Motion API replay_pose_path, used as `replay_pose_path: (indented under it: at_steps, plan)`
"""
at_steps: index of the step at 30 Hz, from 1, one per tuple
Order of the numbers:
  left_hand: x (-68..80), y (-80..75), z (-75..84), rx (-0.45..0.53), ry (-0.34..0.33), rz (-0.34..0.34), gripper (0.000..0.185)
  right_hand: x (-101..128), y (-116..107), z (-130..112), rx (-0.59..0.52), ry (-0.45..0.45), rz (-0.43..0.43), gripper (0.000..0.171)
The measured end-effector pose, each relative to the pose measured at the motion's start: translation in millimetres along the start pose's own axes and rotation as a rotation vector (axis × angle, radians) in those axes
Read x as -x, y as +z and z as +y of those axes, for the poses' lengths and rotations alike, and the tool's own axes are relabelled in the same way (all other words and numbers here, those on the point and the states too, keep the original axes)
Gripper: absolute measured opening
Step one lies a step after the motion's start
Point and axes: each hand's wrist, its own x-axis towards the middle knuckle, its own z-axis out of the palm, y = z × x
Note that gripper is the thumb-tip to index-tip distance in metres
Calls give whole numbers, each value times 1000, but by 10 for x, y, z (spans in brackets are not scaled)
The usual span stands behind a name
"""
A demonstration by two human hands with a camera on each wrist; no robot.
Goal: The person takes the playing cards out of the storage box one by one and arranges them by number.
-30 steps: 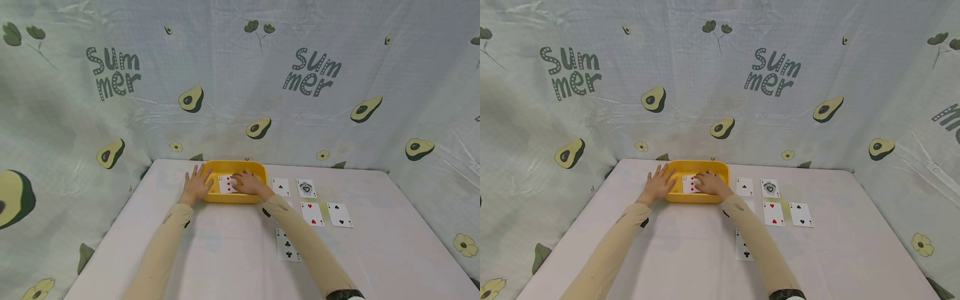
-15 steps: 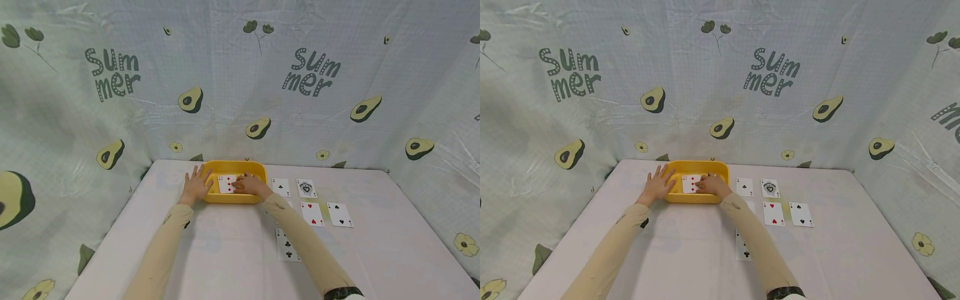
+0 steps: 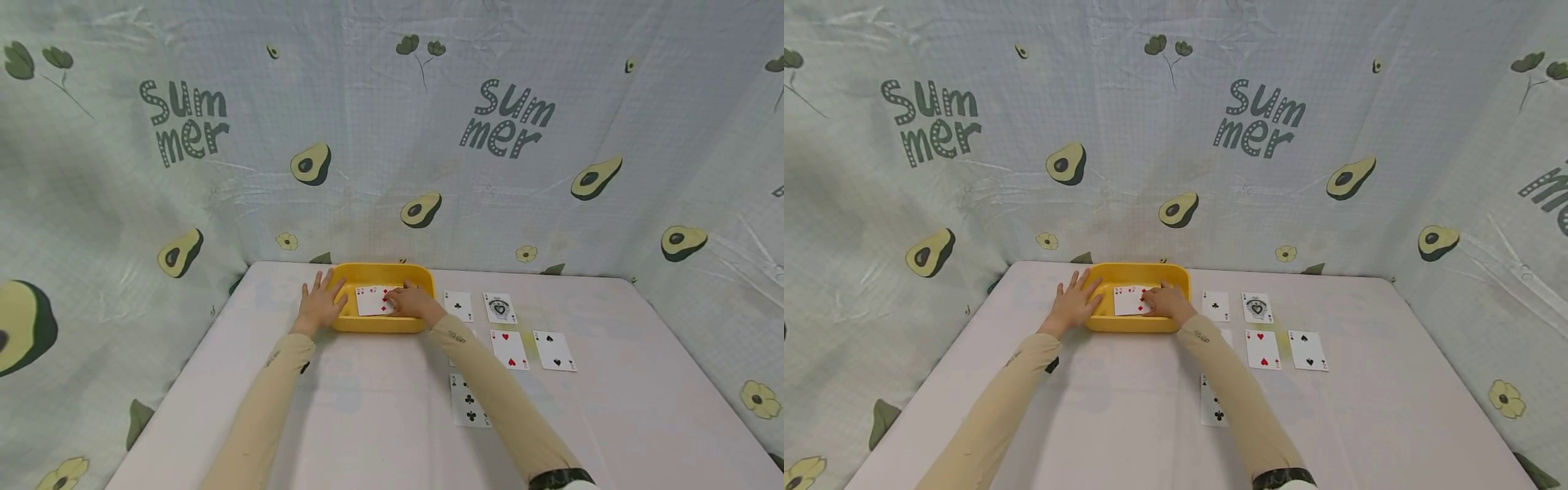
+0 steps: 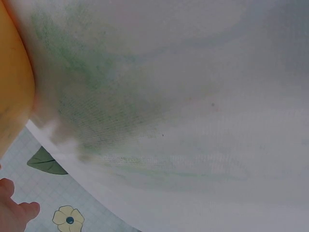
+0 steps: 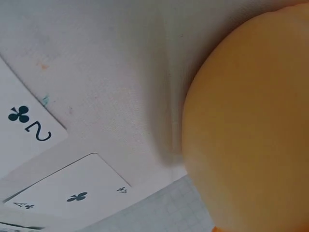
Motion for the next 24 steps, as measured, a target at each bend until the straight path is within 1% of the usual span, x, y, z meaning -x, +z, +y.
replay_pose_path:
  at_steps: [3,8,15,20,24]
  plan:
    - [5,-5,8,-2,-5,1,51,17,1,11,40,19,-9,53]
    - [11,-3,17,-8,-12,-1,51,45,-9,-2,59,56,2,53]
    - [14,-5,14,4,-13,-8,51,69,-3,11,-21,119,-5,48]
    - [19,-3,16,-17,-9,2,50,64,-7,19,-62,128,-34,46]
    - [23,-17,22,-11,-15,3,50,61,-15,15,-94,142,-57,45]
